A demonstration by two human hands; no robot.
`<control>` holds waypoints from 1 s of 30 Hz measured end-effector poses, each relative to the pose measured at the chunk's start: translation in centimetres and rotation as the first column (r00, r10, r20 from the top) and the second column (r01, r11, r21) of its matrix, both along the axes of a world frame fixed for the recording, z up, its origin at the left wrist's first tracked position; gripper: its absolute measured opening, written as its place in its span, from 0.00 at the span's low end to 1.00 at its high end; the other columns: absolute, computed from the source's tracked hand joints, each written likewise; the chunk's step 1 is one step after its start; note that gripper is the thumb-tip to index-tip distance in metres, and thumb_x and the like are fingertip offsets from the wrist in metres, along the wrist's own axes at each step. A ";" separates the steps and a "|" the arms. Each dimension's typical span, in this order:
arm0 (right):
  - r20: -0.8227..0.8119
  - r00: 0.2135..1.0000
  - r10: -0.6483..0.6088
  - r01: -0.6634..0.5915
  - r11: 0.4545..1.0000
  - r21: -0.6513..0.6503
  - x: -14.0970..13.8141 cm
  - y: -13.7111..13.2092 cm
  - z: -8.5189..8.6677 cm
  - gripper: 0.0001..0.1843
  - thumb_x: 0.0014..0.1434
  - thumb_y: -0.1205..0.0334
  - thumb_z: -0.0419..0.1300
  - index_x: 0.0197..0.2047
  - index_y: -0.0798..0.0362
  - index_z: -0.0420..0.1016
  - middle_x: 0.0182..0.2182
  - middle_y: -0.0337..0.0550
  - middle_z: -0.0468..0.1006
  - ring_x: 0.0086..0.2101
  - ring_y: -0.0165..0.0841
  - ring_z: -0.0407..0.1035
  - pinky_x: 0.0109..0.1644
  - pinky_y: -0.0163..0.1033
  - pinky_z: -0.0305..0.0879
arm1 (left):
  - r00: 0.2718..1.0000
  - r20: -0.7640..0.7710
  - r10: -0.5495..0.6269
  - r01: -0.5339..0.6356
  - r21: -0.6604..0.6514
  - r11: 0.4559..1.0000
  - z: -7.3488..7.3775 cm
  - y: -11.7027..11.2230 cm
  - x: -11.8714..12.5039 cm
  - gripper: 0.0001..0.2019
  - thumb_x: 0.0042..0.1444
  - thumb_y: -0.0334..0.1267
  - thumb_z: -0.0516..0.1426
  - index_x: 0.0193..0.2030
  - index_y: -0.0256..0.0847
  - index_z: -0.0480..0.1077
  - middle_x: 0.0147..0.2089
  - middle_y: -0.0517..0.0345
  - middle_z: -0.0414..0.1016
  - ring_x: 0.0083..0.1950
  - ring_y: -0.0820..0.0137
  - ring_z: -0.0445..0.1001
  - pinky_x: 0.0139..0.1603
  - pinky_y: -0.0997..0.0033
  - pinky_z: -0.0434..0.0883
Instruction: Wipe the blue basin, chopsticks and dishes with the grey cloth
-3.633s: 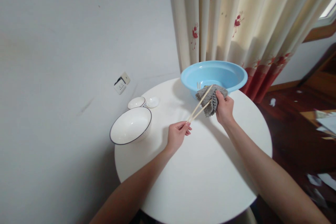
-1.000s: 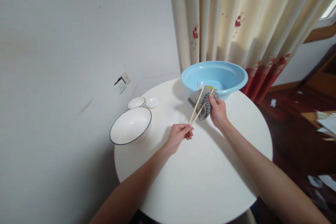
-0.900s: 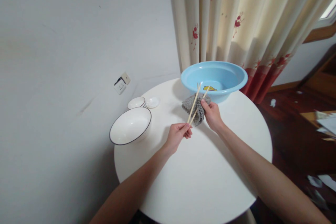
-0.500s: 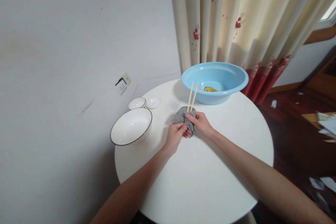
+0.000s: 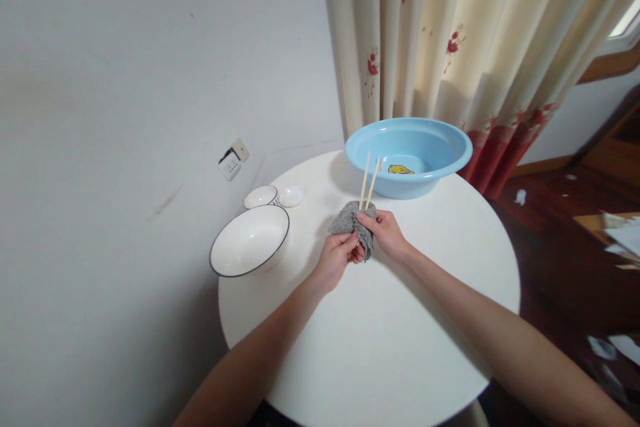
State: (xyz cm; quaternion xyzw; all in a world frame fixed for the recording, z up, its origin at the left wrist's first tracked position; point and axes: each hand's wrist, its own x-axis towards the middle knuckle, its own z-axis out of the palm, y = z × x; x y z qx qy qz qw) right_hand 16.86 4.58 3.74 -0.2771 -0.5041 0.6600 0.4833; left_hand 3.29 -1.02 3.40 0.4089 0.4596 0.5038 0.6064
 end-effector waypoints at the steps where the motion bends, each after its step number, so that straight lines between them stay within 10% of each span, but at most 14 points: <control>1: 0.004 1.000 -0.013 0.013 1.000 -0.002 0.1 0.2 0.0 0.24 0.50 0.40 0.68 0.25 0.54 0.73 0.19 0.40 0.76 0.17 0.32 0.67 0.21 0.37 0.65 | 1.000 0.002 -0.019 0.019 0.000 1.000 0.1 0.0 0.0 0.21 0.51 0.52 0.65 0.22 0.34 0.71 0.23 0.56 0.71 0.23 0.76 0.66 0.26 0.73 0.58; 30: -0.324 0.712 -0.623 0.649 0.760 -0.036 6.0 6.3 1.1 0.22 0.48 0.46 0.72 0.34 0.58 0.77 0.30 0.42 0.81 0.32 0.34 0.75 0.40 0.40 0.74 | 0.949 -0.216 -0.228 0.222 -0.052 0.974 -0.4 -1.0 0.4 0.20 0.50 0.52 0.65 0.28 0.32 0.75 0.23 0.56 0.73 0.22 0.76 0.69 0.25 0.76 0.64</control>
